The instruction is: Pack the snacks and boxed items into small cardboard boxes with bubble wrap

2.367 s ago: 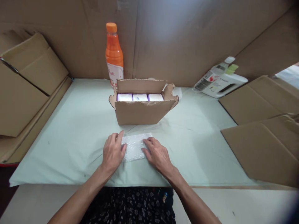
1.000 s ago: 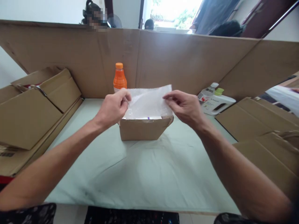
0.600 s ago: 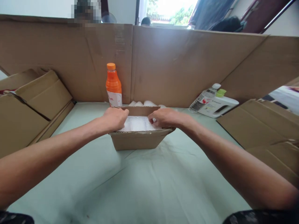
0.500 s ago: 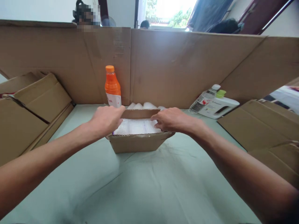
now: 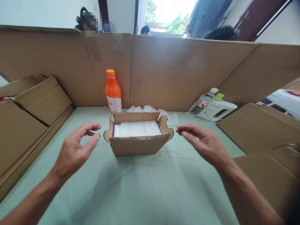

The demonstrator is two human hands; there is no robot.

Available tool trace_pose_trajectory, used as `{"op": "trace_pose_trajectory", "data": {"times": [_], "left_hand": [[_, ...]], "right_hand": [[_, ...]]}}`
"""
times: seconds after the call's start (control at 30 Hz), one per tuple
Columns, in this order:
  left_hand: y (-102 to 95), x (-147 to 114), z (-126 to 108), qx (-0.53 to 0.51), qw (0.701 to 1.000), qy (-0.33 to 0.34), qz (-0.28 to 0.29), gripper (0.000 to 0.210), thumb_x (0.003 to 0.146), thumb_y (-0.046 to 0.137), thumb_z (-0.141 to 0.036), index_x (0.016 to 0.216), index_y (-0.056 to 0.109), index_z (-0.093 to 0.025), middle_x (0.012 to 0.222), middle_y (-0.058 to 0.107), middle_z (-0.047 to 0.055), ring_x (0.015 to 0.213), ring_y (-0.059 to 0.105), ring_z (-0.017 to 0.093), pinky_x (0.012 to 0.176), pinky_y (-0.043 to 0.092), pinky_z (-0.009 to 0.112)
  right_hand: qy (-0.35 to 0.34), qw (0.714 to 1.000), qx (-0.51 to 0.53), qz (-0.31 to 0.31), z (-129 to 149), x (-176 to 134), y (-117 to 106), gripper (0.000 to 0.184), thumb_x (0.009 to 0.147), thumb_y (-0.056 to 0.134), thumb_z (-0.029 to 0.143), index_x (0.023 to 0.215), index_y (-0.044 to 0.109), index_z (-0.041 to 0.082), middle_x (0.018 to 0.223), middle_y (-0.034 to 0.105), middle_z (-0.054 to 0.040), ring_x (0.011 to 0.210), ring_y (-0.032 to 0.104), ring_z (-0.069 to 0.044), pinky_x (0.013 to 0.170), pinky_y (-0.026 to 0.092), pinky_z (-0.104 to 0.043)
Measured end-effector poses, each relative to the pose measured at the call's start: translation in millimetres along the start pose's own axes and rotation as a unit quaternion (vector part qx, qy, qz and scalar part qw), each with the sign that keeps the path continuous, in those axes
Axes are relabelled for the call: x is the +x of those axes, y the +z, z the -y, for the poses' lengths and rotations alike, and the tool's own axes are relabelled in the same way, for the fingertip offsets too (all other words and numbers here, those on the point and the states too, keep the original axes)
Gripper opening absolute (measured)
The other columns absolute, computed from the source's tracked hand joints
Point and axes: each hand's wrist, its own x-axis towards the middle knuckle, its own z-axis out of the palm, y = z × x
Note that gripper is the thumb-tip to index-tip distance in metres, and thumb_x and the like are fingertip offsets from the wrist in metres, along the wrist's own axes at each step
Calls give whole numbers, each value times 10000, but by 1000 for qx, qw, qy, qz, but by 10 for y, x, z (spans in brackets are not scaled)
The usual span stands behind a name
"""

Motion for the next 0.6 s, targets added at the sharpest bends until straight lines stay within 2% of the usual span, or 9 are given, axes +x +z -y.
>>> {"op": "trace_pose_trajectory", "data": {"times": [0.07, 0.1, 0.2, 0.27, 0.33, 0.4, 0.47, 0.53, 0.6], "left_hand": [[230, -243, 228, -66, 994, -80, 25, 703, 760, 719, -463, 1388, 498, -235, 1395, 593, 116, 1159, 620, 272, 928, 530, 395], [393, -294, 311, -115, 987, -109, 40, 761, 750, 728, -458, 1418, 449, -224, 1443, 544, 126, 1221, 589, 274, 979, 512, 401], [883, -229, 330, -236, 956, -165, 52, 694, 759, 708, -427, 1364, 465, -189, 1348, 599, 126, 1180, 616, 253, 986, 515, 374], [1102, -156, 164, -278, 943, -175, 53, 671, 756, 714, -384, 1352, 479, -184, 1316, 621, 121, 1147, 632, 248, 985, 517, 373], [1206, -178, -31, -301, 939, -156, 62, 718, 749, 730, -343, 1396, 460, -189, 1392, 580, 125, 1220, 596, 263, 1044, 482, 392], [1212, -303, -136, -311, 940, -125, 57, 771, 750, 744, -325, 1444, 430, -201, 1479, 515, 119, 1326, 519, 271, 1128, 409, 407], [1120, -485, -80, -303, 945, -121, 25, 770, 754, 753, -331, 1448, 443, -208, 1484, 516, 110, 1354, 495, 266, 1158, 372, 406], [920, -667, 125, -283, 946, -157, -33, 746, 755, 760, -360, 1425, 474, -201, 1406, 586, 108, 1278, 562, 257, 1115, 423, 397], [635, -800, 401, -253, 938, -212, -104, 737, 753, 767, -401, 1403, 492, -190, 1305, 648, 106, 1162, 631, 244, 1038, 489, 382]], "right_hand": [[42, 997, 61, 23, -174, -151, 318, 502, 831, 654, 457, 1259, 620, 197, 1157, 712, -116, 968, 682, -253, 739, 572, -361], [54, 993, 98, 39, -233, -171, 509, 595, 808, 674, 488, 1310, 575, 184, 1220, 686, -135, 1016, 673, -266, 766, 580, -376], [80, 977, 193, 52, -316, -128, 898, 696, 789, 673, 559, 1330, 525, 147, 1263, 666, -163, 1102, 654, -293, 883, 567, -424], [99, 973, 205, 41, -360, -165, 862, 672, 790, 673, 567, 1297, 546, 144, 1243, 683, -161, 1106, 661, -309, 930, 551, -453], [111, 980, 165, 26, -434, -307, 651, 588, 796, 678, 564, 1216, 609, 157, 1200, 709, -151, 1069, 678, -331, 925, 552, -477], [117, 988, 104, 3, -515, -466, 447, 507, 801, 678, 572, 1115, 670, 173, 1127, 737, -146, 1024, 689, -353, 882, 564, -483], [113, 991, 66, 3, -527, -517, 424, 477, 796, 675, 586, 1048, 701, 182, 1061, 751, -140, 986, 694, -363, 818, 578, -463], [81, 993, 73, 37, -393, -389, 658, 477, 801, 659, 584, 1050, 705, 180, 1050, 750, -130, 966, 692, -351, 780, 581, -433], [19, 988, 123, 94, -106, -79, 1097, 503, 809, 645, 557, 1131, 682, 172, 1096, 736, -118, 972, 683, -324, 790, 577, -409]]}}
